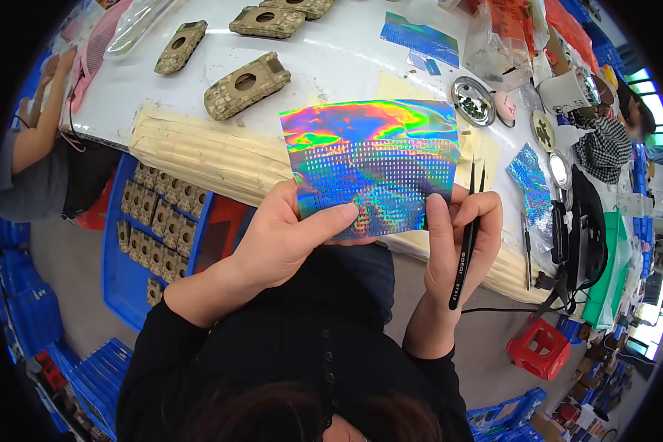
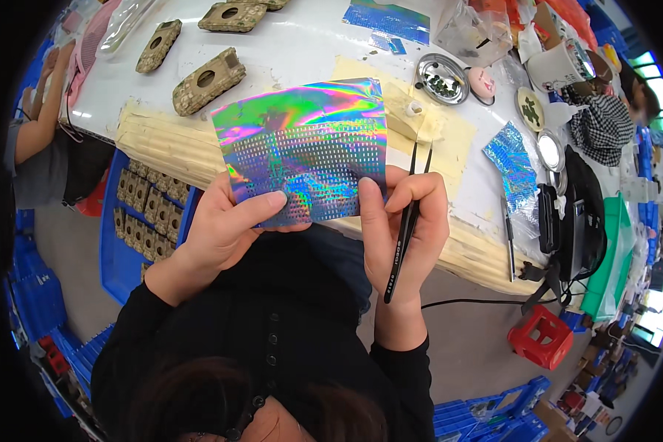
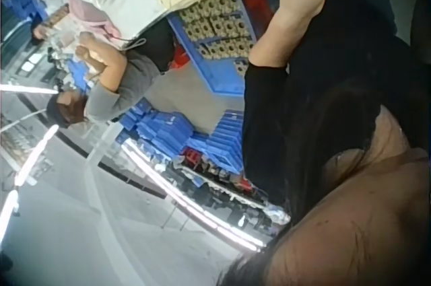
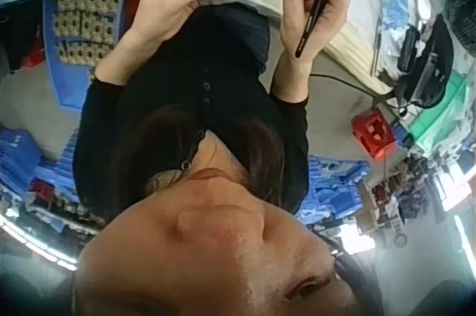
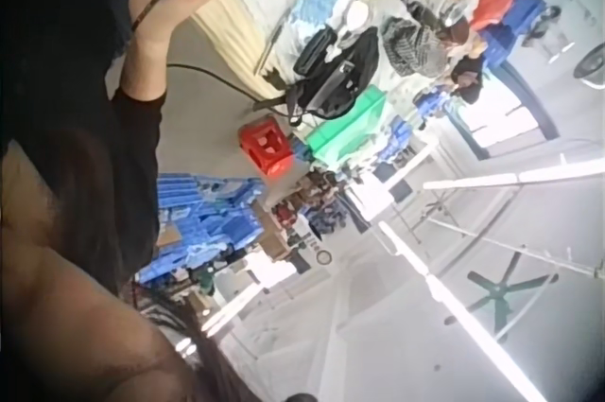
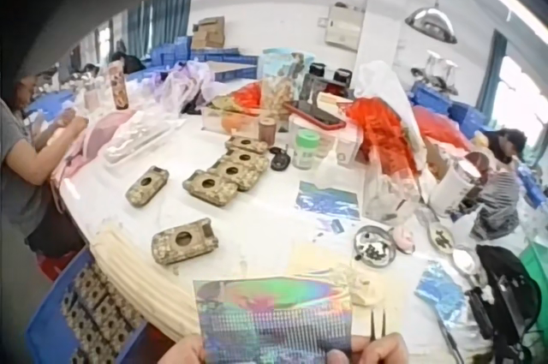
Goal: Applying small stickers and decorative elements to toy tank models using tweezers.
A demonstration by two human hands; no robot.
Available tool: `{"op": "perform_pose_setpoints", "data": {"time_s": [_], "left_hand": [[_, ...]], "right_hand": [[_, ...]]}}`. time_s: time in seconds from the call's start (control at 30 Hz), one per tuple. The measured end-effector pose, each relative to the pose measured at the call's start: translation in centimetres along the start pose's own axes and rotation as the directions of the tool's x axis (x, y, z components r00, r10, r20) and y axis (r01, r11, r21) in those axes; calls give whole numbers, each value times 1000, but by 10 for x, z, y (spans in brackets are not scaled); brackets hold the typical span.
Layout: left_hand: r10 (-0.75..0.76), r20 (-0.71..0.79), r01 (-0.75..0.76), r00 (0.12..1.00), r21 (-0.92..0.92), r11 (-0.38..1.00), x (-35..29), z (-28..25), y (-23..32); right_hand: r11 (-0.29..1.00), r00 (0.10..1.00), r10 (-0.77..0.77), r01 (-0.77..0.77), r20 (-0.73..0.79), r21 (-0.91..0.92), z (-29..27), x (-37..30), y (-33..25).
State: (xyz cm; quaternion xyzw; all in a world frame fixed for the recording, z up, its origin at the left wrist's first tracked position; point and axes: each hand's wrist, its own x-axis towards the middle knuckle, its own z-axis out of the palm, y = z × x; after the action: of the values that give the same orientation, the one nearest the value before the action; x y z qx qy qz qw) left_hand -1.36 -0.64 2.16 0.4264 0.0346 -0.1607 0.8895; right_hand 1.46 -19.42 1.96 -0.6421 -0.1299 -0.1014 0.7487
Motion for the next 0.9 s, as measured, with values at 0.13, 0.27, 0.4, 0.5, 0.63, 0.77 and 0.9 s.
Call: {"op": "perform_pose_setpoints", "data": {"time_s": [0.13,0.27,0.4,0.5,0.63,0.77,0.9], "left_hand": [[1,-17,0,1000,16,1000,0,1,-1],[-3,-11,3,1000,-9,1000,-1,-1,0],[-13,-14,13,1000,0,1000,0,-3,-1],[-10,-27,10,1000,-1,1000,0,-2,-1],[-12,-20,13,1000,5,1000,0,-4,-1],[-22,-6,22,1000,7,1000,-1,-5,-1],[-15,10,15,1000,-4,1000,-1,-5,-1]], "right_hand": [[999,999,31,-32,-28,-8,-2,-3,2],[999,999,35,-35,-16,-15,-3,-3,2],[999,999,44,-44,-13,-8,-3,-2,0],[999,998,53,-53,-22,2,-4,-2,2],[998,997,65,-66,-39,-21,-4,-2,2],[996,997,70,-72,-40,-47,-4,-2,2],[996,996,75,-77,-37,-53,-4,-2,2]]}}
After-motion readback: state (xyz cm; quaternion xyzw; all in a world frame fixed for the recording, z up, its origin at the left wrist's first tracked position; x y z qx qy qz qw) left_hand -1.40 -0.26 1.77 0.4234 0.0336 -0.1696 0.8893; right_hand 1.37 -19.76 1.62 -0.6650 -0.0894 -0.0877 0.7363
